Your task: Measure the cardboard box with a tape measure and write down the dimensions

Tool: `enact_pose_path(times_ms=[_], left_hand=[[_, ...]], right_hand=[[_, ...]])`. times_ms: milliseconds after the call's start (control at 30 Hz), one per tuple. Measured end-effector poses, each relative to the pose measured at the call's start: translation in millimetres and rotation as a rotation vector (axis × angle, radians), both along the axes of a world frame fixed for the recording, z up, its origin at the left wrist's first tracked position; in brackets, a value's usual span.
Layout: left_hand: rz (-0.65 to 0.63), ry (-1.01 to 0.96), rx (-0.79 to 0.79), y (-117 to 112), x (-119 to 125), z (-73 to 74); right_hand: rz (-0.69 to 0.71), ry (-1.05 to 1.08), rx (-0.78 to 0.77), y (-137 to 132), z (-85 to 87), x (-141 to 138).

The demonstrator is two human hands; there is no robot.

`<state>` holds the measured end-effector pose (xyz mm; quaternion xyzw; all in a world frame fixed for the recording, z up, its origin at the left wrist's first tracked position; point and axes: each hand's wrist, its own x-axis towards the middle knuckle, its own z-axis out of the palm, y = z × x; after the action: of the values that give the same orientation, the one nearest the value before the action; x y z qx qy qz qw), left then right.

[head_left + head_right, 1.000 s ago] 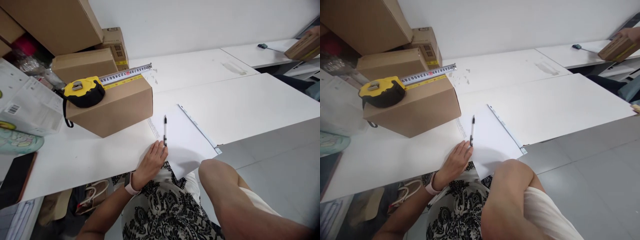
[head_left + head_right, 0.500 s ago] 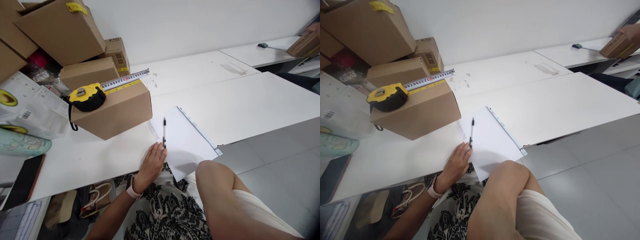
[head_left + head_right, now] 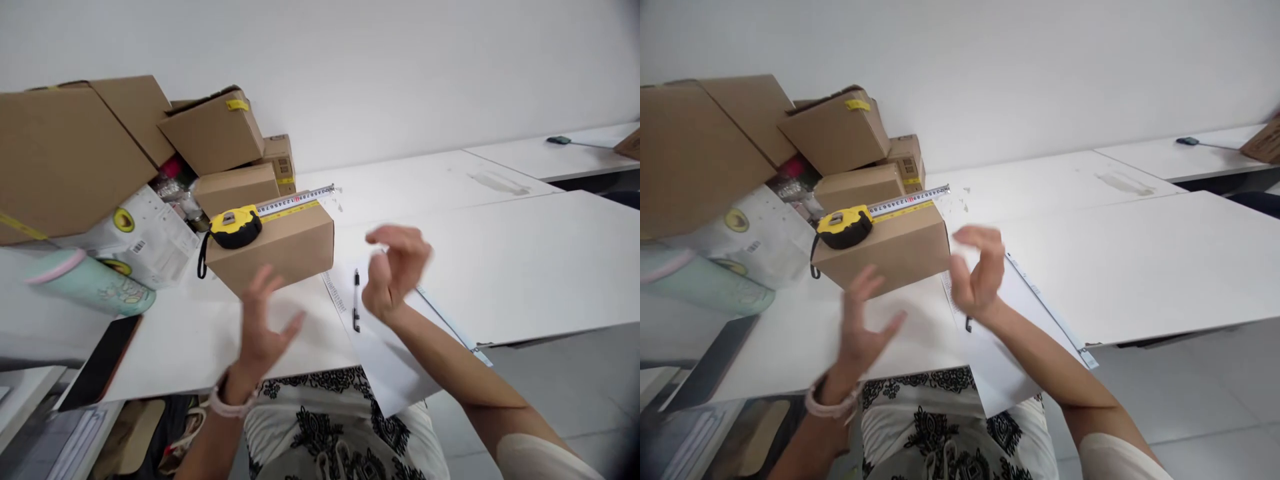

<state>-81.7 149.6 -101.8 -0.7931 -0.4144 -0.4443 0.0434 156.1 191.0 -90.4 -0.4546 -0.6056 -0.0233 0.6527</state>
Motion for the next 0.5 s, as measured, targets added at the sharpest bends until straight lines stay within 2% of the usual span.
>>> enact_pose_path(times_ms=[33, 100, 167, 233, 300, 367, 500], left_hand=[[0.089, -0.096, 0.054, 15, -17, 14.4], [0.161, -0.252, 0.065, 49, -50, 38.1], [0.137, -0.348, -0.053, 82, -75, 53.5], [0.063, -0.394, -0.261, 108, -90, 62.5], [-0.016, -0.371, -0.432, 124, -96, 68.4], [-0.057, -0.292, -0.514, 129, -94, 73.4], [0.014, -0.213, -0.56, 128, -81, 82.9]], right_hand=[[-0.014, 0.134, -0.018, 22, 3.8, 5], [0.048, 0.337, -0.177, 67, 5.2, 18], [0.148, 0.491, -0.366, 108, -0.3, 28], [0.241, 0.593, -0.49, 139, -7.7, 32], [0.328, 0.699, -0.547, 159, -11.6, 29], [0.417, 0.809, -0.549, 170, -10.2, 21], [0.605, 0.917, -0.504, 179, 2.5, 1]])
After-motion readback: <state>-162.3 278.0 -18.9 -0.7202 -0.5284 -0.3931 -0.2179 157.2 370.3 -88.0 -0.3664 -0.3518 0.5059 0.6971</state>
